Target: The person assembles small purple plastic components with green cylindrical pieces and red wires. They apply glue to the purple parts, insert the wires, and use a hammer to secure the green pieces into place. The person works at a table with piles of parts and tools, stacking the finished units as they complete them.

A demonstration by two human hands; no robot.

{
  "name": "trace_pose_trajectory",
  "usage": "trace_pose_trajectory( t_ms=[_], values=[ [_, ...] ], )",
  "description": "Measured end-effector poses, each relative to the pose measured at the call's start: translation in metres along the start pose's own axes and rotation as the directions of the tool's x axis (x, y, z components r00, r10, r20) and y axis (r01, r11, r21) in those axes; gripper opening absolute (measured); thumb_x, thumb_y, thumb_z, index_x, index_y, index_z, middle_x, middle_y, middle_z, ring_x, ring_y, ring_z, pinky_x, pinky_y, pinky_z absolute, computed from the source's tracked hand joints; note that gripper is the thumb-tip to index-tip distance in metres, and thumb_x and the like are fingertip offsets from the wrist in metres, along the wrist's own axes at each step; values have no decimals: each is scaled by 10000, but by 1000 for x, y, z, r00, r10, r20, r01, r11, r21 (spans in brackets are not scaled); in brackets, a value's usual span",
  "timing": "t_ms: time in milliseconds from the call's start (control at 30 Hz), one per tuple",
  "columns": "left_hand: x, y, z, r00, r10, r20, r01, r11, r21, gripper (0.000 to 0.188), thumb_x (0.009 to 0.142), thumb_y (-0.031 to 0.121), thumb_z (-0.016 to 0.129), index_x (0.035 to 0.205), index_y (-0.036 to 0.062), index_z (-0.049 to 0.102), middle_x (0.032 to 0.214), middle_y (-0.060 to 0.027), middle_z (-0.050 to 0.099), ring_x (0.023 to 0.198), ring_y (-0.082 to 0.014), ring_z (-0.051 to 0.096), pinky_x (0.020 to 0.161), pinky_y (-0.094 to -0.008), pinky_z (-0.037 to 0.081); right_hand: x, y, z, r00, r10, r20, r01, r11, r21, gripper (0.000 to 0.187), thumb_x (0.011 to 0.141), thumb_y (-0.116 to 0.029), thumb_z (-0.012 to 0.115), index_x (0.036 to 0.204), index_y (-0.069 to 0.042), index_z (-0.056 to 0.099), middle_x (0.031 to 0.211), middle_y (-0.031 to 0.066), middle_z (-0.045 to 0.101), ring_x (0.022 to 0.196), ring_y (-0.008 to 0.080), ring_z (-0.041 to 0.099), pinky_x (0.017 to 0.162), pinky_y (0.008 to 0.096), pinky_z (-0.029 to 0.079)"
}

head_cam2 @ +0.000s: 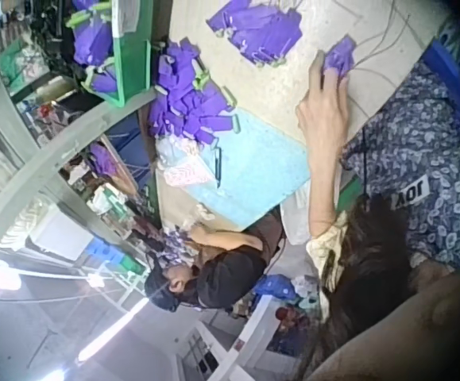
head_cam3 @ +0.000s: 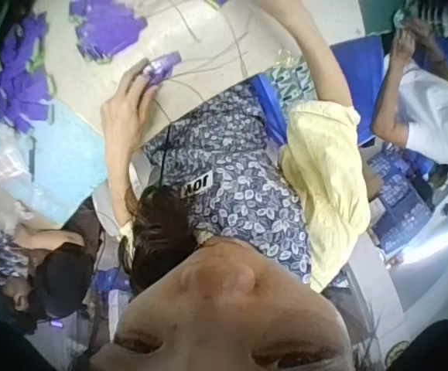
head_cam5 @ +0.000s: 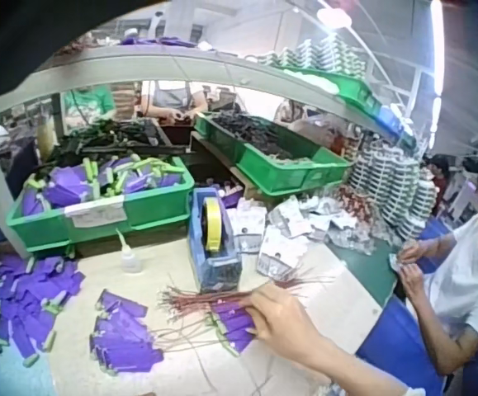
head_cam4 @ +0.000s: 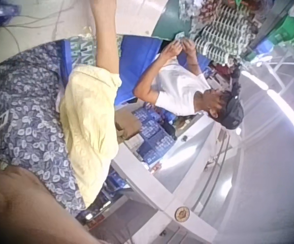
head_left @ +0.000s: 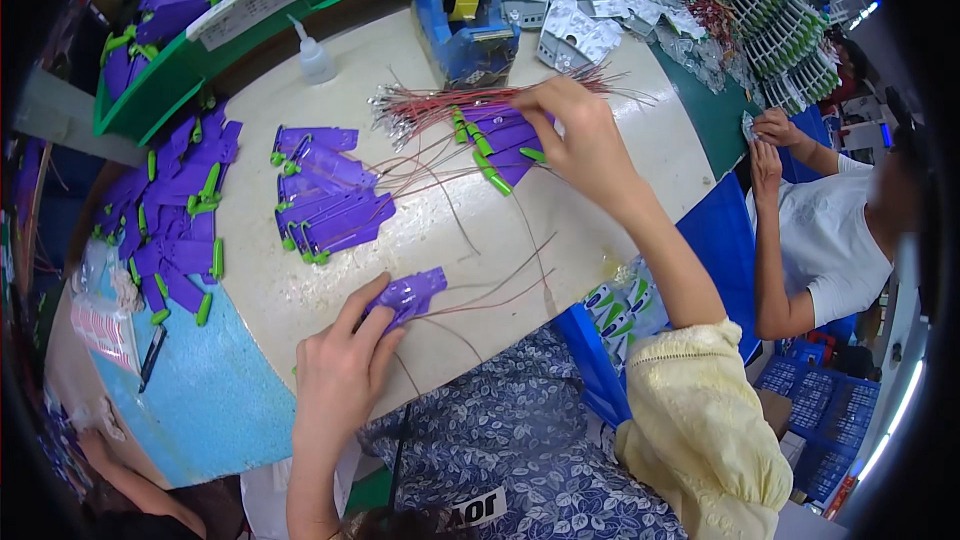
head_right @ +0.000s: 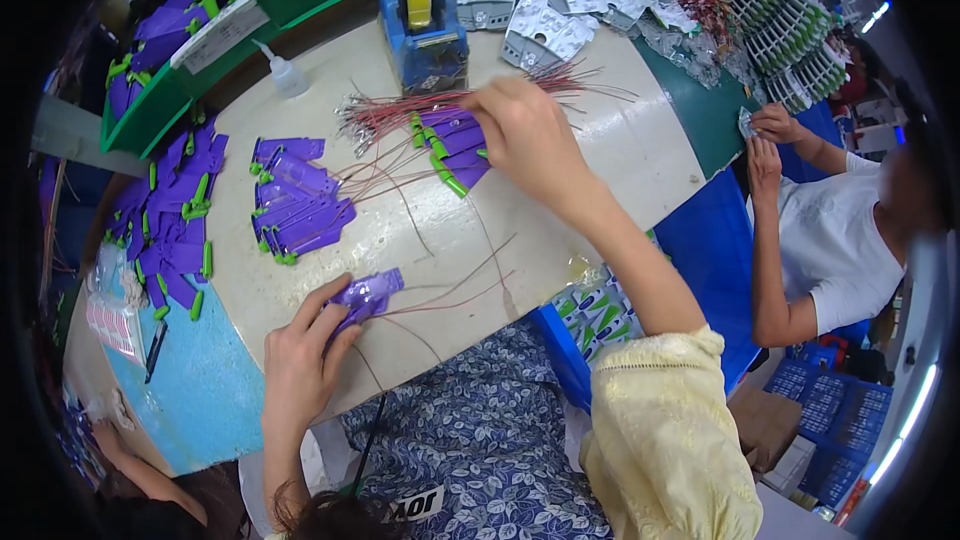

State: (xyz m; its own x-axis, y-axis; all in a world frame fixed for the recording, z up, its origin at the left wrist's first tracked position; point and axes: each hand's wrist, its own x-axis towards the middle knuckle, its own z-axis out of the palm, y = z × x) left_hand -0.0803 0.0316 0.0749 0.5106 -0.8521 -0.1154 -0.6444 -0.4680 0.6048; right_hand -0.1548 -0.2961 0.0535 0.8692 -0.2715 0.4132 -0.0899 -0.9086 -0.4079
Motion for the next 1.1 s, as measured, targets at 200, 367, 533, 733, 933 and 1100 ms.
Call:
trace_pose_trajectory(
  t_ms=[200, 367, 533, 733, 933, 1100],
  values=[
    [7, 1, -3, 999, 24, 26, -23, 999, -30, 205, 860, 135, 720, 998, 0, 652, 1285, -99, 651, 909, -335, 706, 713, -400, 556, -55, -2, -14, 995, -5, 95, 6, 1000, -8, 278, 747, 47, 664, 1015, -10, 709, 976, 142, 616, 953, 333, 614, 819, 420, 508],
    [7, -1, -1, 999, 35, 24, -34, 998, -50, 191, 859, 133, 720, 993, 14, 655, 1284, -90, 650, 878, -324, 709, 701, -398, 555, -35, 0, -17, 987, -32, 158, 29, 999, 22, 258, 774, -17, 712, 1032, -10, 704, 990, 148, 623, 930, 323, 622, 809, 410, 512],
    [5, -3, 5, 997, 68, -26, -69, 998, -14, 186, 875, 165, 711, 1012, 53, 653, 1310, -65, 635, 811, -313, 716, 646, -407, 546, -38, 3, -10, 955, 194, 224, -219, 971, 92, 229, 766, -110, 773, 960, -7, 706, 958, 154, 626, 889, 319, 617, 813, 411, 511],
    [3, 3, 2, 1000, 14, -13, -14, 999, -46, 186, 858, 119, 717, 995, 4, 666, 1279, -106, 653, 910, -323, 707, 715, -384, 560, -35, 4, -9, 950, 220, 221, -240, 969, 65, 294, 751, -141, 821, 979, 1, 701, 906, 120, 630, 838, 295, 615, 764, 377, 507],
    [-5, -6, 7, 979, 118, -169, -135, 986, -95, 175, 841, 109, 735, 960, 8, 656, 1259, -124, 658, 786, -283, 719, 633, -359, 560, -28, 3, -1, 994, 96, 59, -91, 993, -76, 208, 764, -91, 759, 959, -33, 718, 967, 133, 627, 948, 321, 585, 840, 419, 494],
    [-15, -6, 8, 967, 151, -203, -177, 977, -117, 175, 823, 85, 745, 945, -8, 662, 1134, -123, 704, 777, -274, 717, 635, -348, 558, -15, -21, 4, 974, -218, 60, 215, 976, 42, 191, 775, -18, 692, 961, -39, 727, 942, 125, 595, 923, 316, 574, 821, 416, 492]
  ],
)
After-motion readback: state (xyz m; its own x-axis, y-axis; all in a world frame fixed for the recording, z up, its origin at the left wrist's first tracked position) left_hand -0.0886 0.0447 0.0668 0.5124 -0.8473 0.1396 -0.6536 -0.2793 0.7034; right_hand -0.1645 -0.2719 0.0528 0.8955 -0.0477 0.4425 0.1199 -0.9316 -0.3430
